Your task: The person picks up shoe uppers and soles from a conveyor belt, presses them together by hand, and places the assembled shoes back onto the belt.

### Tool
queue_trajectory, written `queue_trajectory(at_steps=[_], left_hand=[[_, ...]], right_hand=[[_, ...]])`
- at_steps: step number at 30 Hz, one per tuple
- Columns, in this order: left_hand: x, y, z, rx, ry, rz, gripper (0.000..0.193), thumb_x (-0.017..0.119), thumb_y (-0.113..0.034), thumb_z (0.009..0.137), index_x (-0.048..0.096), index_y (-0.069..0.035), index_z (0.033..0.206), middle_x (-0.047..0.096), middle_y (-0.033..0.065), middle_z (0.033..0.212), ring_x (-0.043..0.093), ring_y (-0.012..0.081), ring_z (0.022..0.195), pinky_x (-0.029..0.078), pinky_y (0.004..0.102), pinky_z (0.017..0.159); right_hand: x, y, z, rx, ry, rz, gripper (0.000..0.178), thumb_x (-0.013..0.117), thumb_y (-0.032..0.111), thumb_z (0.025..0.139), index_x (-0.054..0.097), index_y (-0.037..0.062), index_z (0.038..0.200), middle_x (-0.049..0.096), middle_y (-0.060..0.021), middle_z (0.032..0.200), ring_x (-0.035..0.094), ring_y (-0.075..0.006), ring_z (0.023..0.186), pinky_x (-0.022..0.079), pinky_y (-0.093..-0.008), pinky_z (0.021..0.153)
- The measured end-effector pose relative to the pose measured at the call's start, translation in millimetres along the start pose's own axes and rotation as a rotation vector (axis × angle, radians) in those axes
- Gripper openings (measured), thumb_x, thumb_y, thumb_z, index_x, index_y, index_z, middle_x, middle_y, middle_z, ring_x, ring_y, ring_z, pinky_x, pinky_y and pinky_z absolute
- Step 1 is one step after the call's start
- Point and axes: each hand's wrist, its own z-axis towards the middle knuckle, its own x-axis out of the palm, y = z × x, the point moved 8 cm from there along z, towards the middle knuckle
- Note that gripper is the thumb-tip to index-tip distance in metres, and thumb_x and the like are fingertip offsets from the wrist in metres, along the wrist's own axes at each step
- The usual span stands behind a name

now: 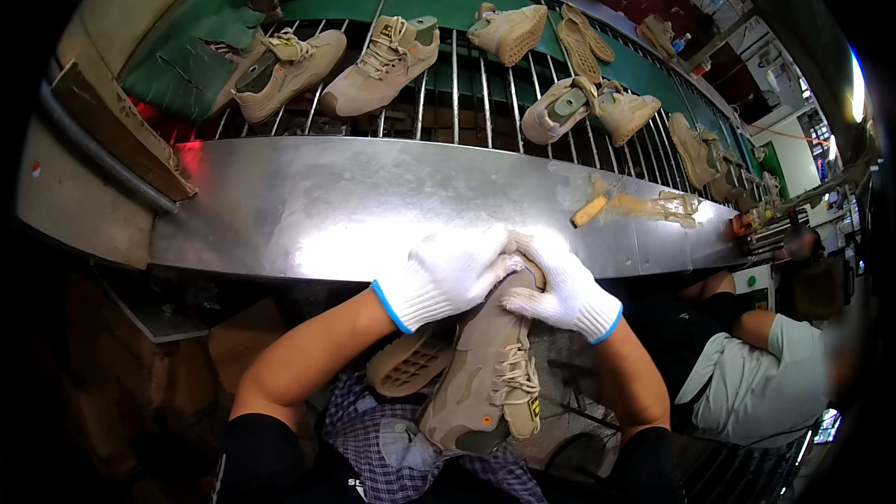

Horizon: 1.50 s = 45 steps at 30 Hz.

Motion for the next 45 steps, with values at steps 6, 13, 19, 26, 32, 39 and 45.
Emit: queue_trajectory(at_steps=[6,13,19,26,32,39,45], left_hand=[[-8.3,3.7,-79.2,0.018,0.075,-0.124,0.048,0.078,-0.022,0.098,0.063,0.001,0.138,0.068,0.0268,0.140,0.072,0.0385,0.123,0.060,0.0426,0.105],[15.9,15.5,-68.4,-0.174,0.196,-0.324,0.078,0.075,-0.008,0.087,0.046,0.004,0.159,0.064,0.0281,0.148,0.070,0.0360,0.130,0.057,0.0409,0.112],[8.3,-11.8,-51.0,-0.190,0.206,-0.514,0.068,0.070,-0.006,0.088,0.058,0.001,0.154,0.069,0.0225,0.146,0.072,0.0289,0.128,0.056,0.0382,0.111],[13.9,-24.0,-58.3,-0.079,0.171,-0.369,0.071,0.069,-0.002,0.087,0.055,-0.001,0.156,0.067,0.0240,0.147,0.075,0.0336,0.122,0.063,0.0396,0.103],[13.0,-19.6,-64.7,-0.063,0.131,-0.337,0.072,0.064,0.003,0.087,0.054,-0.001,0.158,0.062,0.0245,0.153,0.073,0.0343,0.128,0.061,0.0401,0.108],[28.8,-26.9,-103.9,-0.051,0.036,-0.527,0.100,0.064,-0.007,0.084,0.014,0.014,0.169,0.028,0.0404,0.171,0.037,0.0463,0.160,0.032,0.0461,0.132],[0.6,-24.6,-85.2,-0.183,0.053,-0.519,0.116,0.090,-0.034,0.089,0.019,0.016,0.166,0.043,0.0436,0.160,0.049,0.0474,0.151,0.043,0.0499,0.125]], right_hand=[[2.6,-36.7,-24.3,-0.022,0.005,0.035,0.082,0.089,0.043,0.087,0.060,0.0035,0.153,0.069,-0.0230,0.141,0.067,-0.0380,0.129,0.051,-0.0456,0.113],[-14.2,2.7,-13.9,-0.015,0.041,0.116,0.098,0.098,0.044,0.077,0.057,0.0015,0.155,0.067,-0.0205,0.143,0.067,-0.0302,0.130,0.053,-0.0409,0.112],[-31.5,7.9,-29.1,-0.077,-0.129,0.161,0.074,0.095,0.048,0.077,0.071,-0.0013,0.126,0.075,-0.0148,0.115,0.075,-0.0278,0.104,0.060,-0.0400,0.093],[-19.4,-8.5,-37.9,-0.063,-0.134,0.228,0.070,0.093,0.044,0.079,0.071,-0.0018,0.128,0.074,-0.0158,0.119,0.074,-0.0292,0.107,0.059,-0.0396,0.095],[-14.3,-10.3,-31.5,0.019,-0.137,0.289,0.070,0.092,0.042,0.080,0.070,-0.0009,0.131,0.073,-0.0151,0.124,0.070,-0.0289,0.116,0.054,-0.0407,0.105],[-14.3,-11.6,-28.6,0.046,-0.219,0.307,0.081,0.094,0.043,0.078,0.064,-0.0015,0.139,0.070,-0.0158,0.130,0.070,-0.0282,0.116,0.054,-0.0402,0.107],[-19.2,20.3,-21.2,-0.101,-0.333,0.442,0.137,0.104,0.039,0.070,0.022,-0.0028,0.172,0.061,-0.0240,0.145,0.064,-0.0302,0.132,0.051,-0.0453,0.115]])
